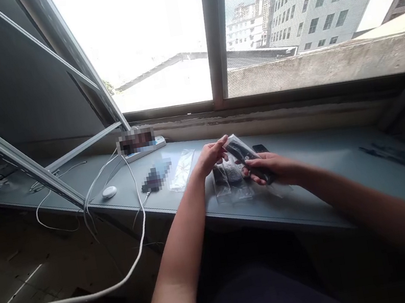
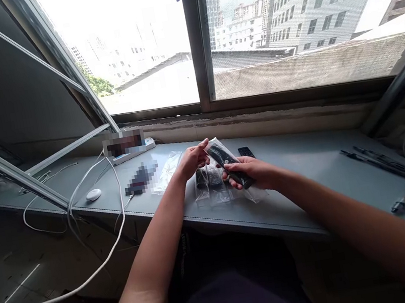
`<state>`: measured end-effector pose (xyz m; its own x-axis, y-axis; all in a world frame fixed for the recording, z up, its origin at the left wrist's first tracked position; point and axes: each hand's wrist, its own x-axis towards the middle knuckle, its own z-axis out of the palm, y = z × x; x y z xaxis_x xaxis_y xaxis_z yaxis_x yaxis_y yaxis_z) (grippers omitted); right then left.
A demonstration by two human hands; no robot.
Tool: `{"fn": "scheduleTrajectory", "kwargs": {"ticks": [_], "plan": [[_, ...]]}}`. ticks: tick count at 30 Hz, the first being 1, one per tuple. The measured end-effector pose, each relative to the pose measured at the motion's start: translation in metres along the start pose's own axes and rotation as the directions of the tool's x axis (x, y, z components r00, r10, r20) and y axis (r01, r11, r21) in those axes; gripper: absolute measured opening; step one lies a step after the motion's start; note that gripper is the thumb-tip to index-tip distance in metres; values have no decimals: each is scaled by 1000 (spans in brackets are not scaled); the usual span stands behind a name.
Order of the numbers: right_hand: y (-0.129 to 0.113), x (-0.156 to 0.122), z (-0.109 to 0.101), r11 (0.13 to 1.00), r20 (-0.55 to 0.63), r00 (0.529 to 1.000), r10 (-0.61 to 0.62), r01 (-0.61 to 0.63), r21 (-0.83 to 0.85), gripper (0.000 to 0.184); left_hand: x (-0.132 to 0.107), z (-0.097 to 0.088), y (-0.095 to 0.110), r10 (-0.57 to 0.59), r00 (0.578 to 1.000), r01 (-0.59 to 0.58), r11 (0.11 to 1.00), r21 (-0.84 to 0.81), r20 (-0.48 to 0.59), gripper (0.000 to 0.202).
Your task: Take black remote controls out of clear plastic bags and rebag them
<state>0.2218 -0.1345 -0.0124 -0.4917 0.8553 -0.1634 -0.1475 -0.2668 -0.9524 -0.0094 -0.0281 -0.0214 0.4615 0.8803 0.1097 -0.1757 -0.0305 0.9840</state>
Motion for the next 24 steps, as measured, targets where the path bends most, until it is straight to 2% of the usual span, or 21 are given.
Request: {"fn": "scheduleTrajectory", "kwargs": {"ticks": [4, 8, 11, 14, 16, 18, 21, 24], "plan": [[-1, -1, 3, 1000, -2, 1000, 0, 0, 28, 31, 1, -4, -2, -35, 999, 33, 998, 48, 39, 60], [1, 1, 2, 999, -40, 999, 24, -22, 44, 27, 6, -8, -6, 36, 997, -26, 987, 157, -63, 55], [3, 3, 0, 999, -40, 999, 20, -18, 41, 28, 8, -8, -6, 97, 980, -70, 985, 156, -173, 55], [4, 3, -2, 1000, -20, 1000, -3, 4, 26, 33, 6, -7, -3, 57, 974, -37, 995, 95, -221, 59], [3, 2, -2, 1000, 2, 1000, -3, 3, 8, 36, 3, -5, 0, -16, 986, 21, 999, 26, -166, 62], [2, 0, -1, 1000, 29, 1000, 2, -2, -11, 38, -2, -3, 4, -93, 994, 91, 995, -45, -53, 63], [0, -2, 2, 1000, 69, 998, -3, 5, -27, 39, -6, -2, 8, -171, 981, 179, 978, -103, 88, 62], [-1, -3, 4, 999, 102, 995, -2, 6, -44, 40, -5, -3, 7, -188, 979, 196, 975, -106, 78, 57]]}}
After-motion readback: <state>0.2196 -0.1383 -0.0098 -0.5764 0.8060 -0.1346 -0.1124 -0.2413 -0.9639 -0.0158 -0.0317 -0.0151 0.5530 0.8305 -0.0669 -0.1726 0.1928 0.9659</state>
